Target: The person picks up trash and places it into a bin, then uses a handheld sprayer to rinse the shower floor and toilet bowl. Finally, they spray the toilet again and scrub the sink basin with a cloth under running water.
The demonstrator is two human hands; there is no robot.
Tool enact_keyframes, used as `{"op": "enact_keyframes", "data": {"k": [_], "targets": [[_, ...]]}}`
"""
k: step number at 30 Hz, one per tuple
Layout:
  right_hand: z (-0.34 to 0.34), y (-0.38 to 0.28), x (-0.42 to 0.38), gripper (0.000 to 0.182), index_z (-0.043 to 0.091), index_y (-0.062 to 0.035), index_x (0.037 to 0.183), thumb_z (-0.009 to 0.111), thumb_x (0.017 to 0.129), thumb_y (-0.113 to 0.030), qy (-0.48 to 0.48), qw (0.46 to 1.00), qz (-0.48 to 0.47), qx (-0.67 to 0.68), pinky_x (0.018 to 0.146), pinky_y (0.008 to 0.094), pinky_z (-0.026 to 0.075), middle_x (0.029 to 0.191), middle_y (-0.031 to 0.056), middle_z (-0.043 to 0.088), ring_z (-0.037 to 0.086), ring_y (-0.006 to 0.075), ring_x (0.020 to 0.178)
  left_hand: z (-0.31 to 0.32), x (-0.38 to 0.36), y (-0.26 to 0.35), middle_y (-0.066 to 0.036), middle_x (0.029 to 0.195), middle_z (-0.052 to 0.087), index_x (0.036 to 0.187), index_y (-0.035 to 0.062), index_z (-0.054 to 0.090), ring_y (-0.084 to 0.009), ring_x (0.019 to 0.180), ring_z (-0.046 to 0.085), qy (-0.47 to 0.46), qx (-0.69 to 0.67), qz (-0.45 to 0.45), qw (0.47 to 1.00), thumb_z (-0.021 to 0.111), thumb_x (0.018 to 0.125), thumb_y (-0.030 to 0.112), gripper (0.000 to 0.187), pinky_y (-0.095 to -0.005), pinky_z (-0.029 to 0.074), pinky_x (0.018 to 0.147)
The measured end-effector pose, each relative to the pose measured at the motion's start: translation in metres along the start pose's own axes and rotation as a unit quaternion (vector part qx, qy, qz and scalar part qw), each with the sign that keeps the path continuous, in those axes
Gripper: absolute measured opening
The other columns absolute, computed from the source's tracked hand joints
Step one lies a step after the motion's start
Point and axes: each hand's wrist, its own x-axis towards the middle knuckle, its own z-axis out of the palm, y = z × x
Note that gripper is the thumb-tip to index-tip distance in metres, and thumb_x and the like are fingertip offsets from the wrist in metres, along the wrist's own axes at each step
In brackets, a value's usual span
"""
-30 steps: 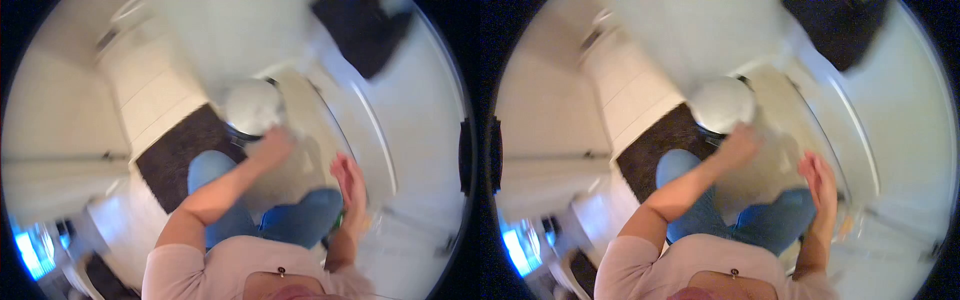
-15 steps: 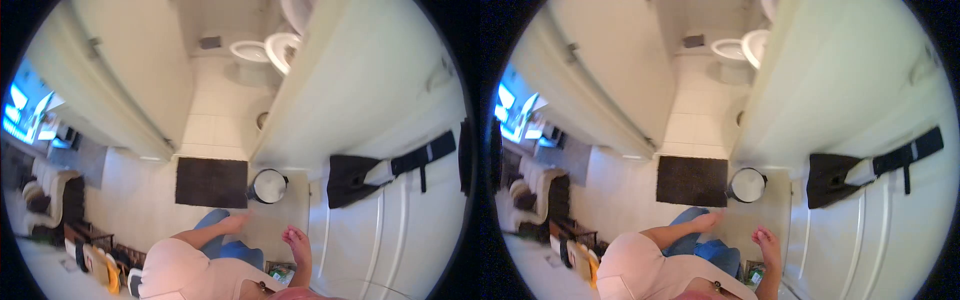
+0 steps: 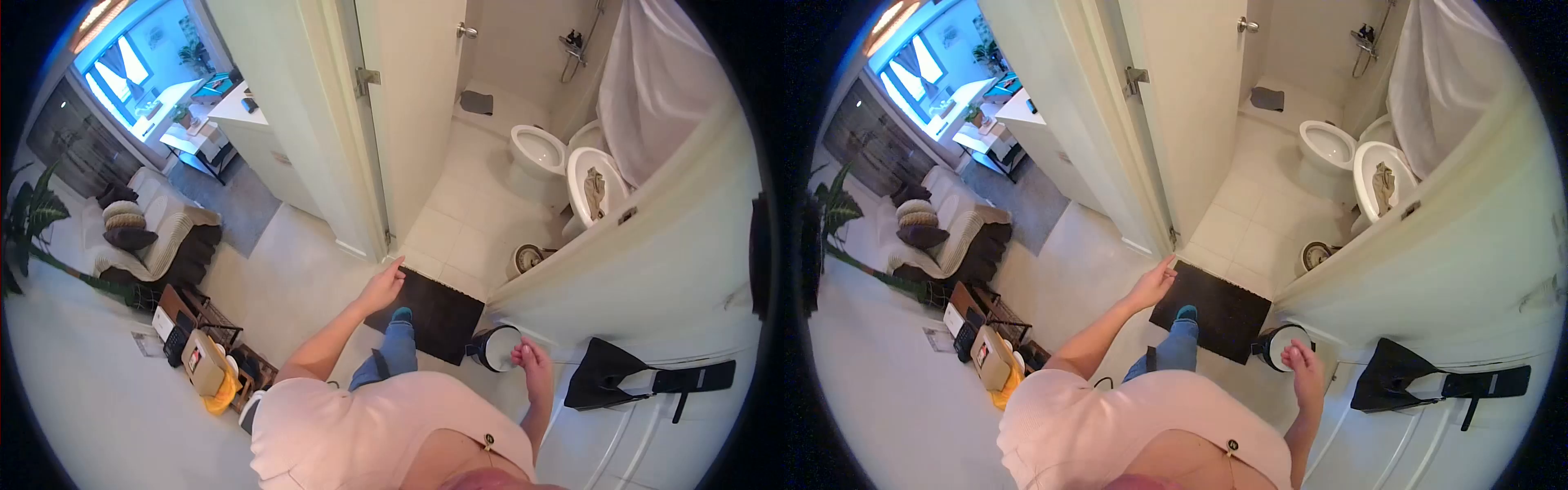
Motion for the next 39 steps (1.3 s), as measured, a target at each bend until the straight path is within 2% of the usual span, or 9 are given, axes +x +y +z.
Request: {"op": "enact_keyframes", "data": {"k": [4, 8, 10, 16, 19, 26, 28, 34, 39], "targets": [[0.032, -0.036, 0.071, 0.033, 0.052, 0.0053, 0.111, 0.048, 0.089, -0.019, -0.033, 0.999, -0.019, -0.01, 0.075, 0.0261, 0.045, 0.089, 0.0079, 0.059, 0.057, 0.0143, 0.079, -0.017, 0.074, 0.001, -0.015, 0.093, 0.059, 0.126, 0.0053, 0.034, -0.0302, 0.085, 0.058, -0.012, -0.04, 0.021, 0.999, 0.046, 0.083, 0.008, 0.045, -0.0354, 0.045, 0.076], [0.064, -0.107, 0.131, 0.036, 0.05, 0.0048, 0.113, 0.051, 0.088, -0.021, 0.001, 0.995, -0.065, -0.075, 0.077, 0.0255, 0.045, 0.09, 0.0073, 0.059, 0.056, 0.0131, 0.081, -0.026, 0.144, 0.022, -0.014, 0.094, 0.06, 0.122, 0.0047, 0.04, -0.0251, 0.085, 0.059, -0.046, -0.099, 0.04, 0.993, 0.046, 0.084, 0.009, 0.039, -0.0329, 0.045, 0.076], [0.072, -0.134, 0.153, 0.036, 0.05, 0.0051, 0.113, 0.05, 0.088, -0.021, 0.026, 0.995, -0.089, -0.026, 0.077, 0.0253, 0.045, 0.09, 0.0075, 0.059, 0.056, 0.013, 0.081, -0.028, 0.177, 0.03, -0.014, 0.094, 0.061, 0.118, 0.004, 0.046, -0.0204, 0.085, 0.059, -0.074, -0.107, 0.05, 0.99, 0.047, 0.085, 0.011, 0.033, -0.0294, 0.045, 0.076], [0.058, -0.149, 0.209, 0.033, 0.051, 0.0047, 0.112, 0.049, 0.089, -0.019, 0.067, 0.993, -0.086, 0.038, 0.075, 0.0246, 0.046, 0.09, 0.0077, 0.06, 0.056, 0.0117, 0.079, -0.005, 0.269, 0.031, -0.013, 0.094, 0.061, 0.117, 0.004, 0.047, -0.0182, 0.087, 0.058, -0.185, -0.149, 0.075, 0.969, 0.048, 0.086, 0.013, 0.033, -0.0281, 0.044, 0.077], [0.036, -0.15, 0.245, 0.033, 0.051, 0.0043, 0.111, 0.049, 0.089, -0.02, 0.088, 0.991, -0.073, 0.062, 0.074, 0.0245, 0.047, 0.09, 0.0078, 0.06, 0.057, 0.0119, 0.079, 0.012, 0.312, 0.038, -0.012, 0.095, 0.061, 0.117, 0.0033, 0.046, -0.0179, 0.088, 0.058, -0.199, -0.193, 0.056, 0.959, 0.048, 0.086, 0.014, 0.033, -0.0283, 0.044, 0.079], [-0.014, -0.186, 0.353, 0.033, 0.052, 0.0041, 0.11, 0.05, 0.088, -0.02, 0.129, 0.982, -0.081, 0.113, 0.074, 0.0245, 0.047, 0.091, 0.0085, 0.059, 0.057, 0.0124, 0.079, 0.023, 0.417, 0.024, -0.011, 0.094, 0.06, 0.117, 0.002, 0.047, -0.0174, 0.086, 0.056, -0.197, -0.151, 0.005, 0.969, 0.049, 0.086, 0.014, 0.034, -0.0285, 0.043, 0.079], [-0.028, -0.199, 0.381, 0.033, 0.052, 0.0045, 0.11, 0.05, 0.088, -0.02, 0.108, 0.984, -0.081, 0.118, 0.074, 0.0245, 0.047, 0.091, 0.0087, 0.058, 0.057, 0.0126, 0.08, 0.018, 0.437, 0.011, -0.01, 0.095, 0.059, 0.118, 0.0023, 0.046, -0.0167, 0.085, 0.056, -0.189, -0.117, -0.039, 0.974, 0.049, 0.086, 0.014, 0.034, -0.0283, 0.044, 0.078], [-0.061, -0.217, 0.479, 0.034, 0.052, 0.0051, 0.11, 0.049, 0.089, -0.02, 0.081, 0.985, -0.056, 0.139, 0.075, 0.0249, 0.047, 0.091, 0.0092, 0.058, 0.056, 0.0136, 0.082, 0.009, 0.498, 0.003, -0.009, 0.099, 0.058, 0.12, 0.0037, 0.045, -0.0136, 0.084, 0.054, -0.136, -0.127, -0.106, 0.977, 0.048, 0.088, 0.02, 0.036, -0.0267, 0.043, 0.075], [-0.07, -0.24, 0.566, 0.035, 0.052, 0.0049, 0.11, 0.048, 0.089, -0.022, 0.072, 0.992, -0.045, 0.093, 0.076, 0.0256, 0.046, 0.091, 0.0089, 0.058, 0.056, 0.0142, 0.082, 0.033, 0.58, -0.008, -0.007, 0.096, 0.058, 0.119, 0.0035, 0.045, -0.0129, 0.083, 0.054, -0.156, -0.117, -0.138, 0.971, 0.049, 0.087, 0.02, 0.036, -0.0266, 0.043, 0.074]]}}
